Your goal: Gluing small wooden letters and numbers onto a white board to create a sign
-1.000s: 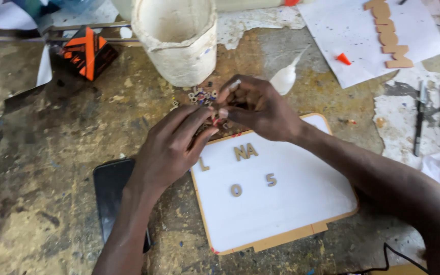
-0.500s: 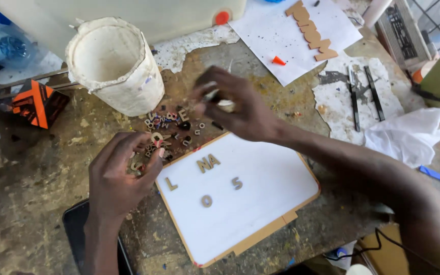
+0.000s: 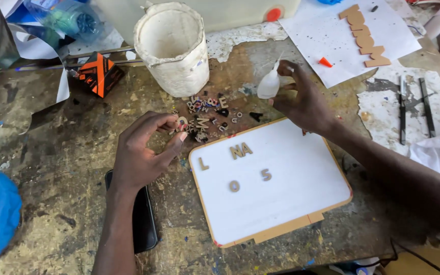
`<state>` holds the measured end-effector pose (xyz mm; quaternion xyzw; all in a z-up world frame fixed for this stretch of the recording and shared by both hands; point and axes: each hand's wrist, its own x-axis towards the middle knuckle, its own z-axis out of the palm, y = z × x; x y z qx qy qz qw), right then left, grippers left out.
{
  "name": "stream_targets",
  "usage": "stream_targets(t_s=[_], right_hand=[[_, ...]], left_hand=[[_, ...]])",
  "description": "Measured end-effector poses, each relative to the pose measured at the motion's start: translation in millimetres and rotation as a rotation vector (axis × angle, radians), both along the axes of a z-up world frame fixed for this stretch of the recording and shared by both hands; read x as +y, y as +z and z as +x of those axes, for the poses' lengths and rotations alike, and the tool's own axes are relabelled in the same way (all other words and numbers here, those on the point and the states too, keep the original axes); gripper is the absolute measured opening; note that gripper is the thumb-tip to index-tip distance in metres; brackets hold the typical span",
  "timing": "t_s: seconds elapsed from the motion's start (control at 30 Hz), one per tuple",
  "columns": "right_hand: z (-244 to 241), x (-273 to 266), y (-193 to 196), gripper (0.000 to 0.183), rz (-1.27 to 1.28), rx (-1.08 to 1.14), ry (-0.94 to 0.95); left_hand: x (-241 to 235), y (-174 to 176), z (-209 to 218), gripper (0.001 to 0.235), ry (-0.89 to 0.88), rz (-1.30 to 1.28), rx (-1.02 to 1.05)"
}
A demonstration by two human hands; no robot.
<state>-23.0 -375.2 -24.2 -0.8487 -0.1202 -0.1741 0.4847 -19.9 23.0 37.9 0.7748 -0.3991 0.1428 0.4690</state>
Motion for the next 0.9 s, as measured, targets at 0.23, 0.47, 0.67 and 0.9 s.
stream_targets(t_s=[0.23, 0.47, 0.67, 0.9], right_hand=[[15, 6, -11, 0.050, 0.005, 0.052, -0.006], [-9, 15, 23, 0.063, 0.242, 0.111, 0.187], [-19, 12, -4, 0.051, 0.528, 0.359, 0.207], [-16, 8, -15, 0.041, 0.683, 0.371, 0.295]], left_hand=[[17, 4, 4, 0.029, 0.033, 0.017, 0.030], [19, 1, 4, 0.025, 0.111, 0.143, 0.096], [23, -6, 10, 0.025, 0.147, 0.308, -0.073], [5, -32, 0, 0.034, 0.055, 0.532, -0.115]])
